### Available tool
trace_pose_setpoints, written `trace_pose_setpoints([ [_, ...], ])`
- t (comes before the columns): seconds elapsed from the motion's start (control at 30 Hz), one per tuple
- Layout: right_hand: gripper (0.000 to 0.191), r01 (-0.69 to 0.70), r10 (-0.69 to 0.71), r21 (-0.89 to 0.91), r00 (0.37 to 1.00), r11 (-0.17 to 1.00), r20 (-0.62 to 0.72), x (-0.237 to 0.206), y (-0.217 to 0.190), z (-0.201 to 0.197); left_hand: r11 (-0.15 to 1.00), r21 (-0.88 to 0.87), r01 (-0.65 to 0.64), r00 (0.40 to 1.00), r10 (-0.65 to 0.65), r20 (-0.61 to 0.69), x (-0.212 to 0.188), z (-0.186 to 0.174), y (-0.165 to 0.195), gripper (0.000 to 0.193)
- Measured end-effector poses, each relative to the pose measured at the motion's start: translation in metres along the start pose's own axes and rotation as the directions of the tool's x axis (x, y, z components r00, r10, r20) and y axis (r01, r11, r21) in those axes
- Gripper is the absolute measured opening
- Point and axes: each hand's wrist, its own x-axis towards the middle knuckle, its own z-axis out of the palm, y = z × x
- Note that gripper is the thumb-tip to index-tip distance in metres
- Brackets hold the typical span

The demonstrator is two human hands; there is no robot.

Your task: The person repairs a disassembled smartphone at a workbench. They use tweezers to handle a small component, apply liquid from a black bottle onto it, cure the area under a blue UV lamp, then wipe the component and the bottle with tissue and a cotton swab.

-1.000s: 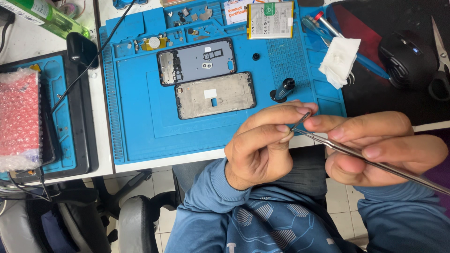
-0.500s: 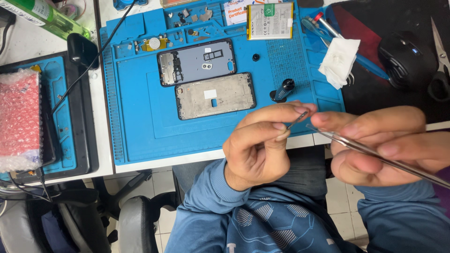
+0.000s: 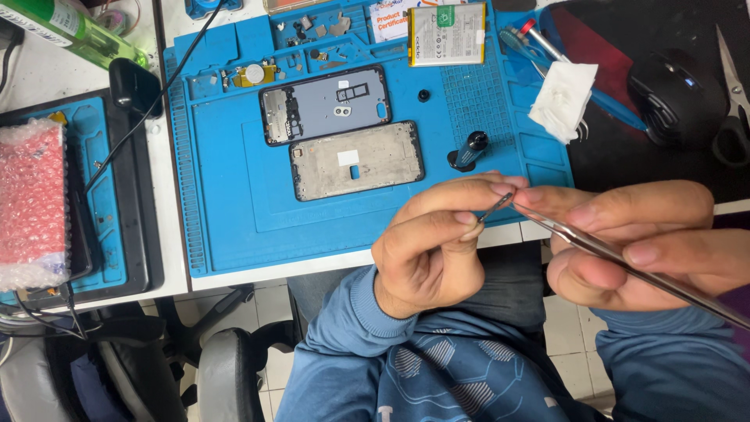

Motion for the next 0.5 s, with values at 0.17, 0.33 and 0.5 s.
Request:
trace_pose_setpoints([
  [0.17,0.021,0.030,-0.035,-0.056,0.995,0.998,-0.091,0.001,-0.001,0.007,1.000,0.009,-0.002,1.000,0.002,0.004,0.000,0.000,0.000,0.012],
  [0.33,0.025,-0.019,0.018,-0.003,0.990,1.000,-0.140,0.004,-0.004,0.014,1.000,0.011,-0.008,1.000,0.008,0.005,0.000,0.000,0.000,0.013],
  [0.5,0.036,0.113,-0.118,-0.036,0.965,0.993,-0.235,0.012,0.001,0.023,1.000,0.013,-0.015,1.000,0.014,0.005,0.000,0.000,0.000,0.014],
])
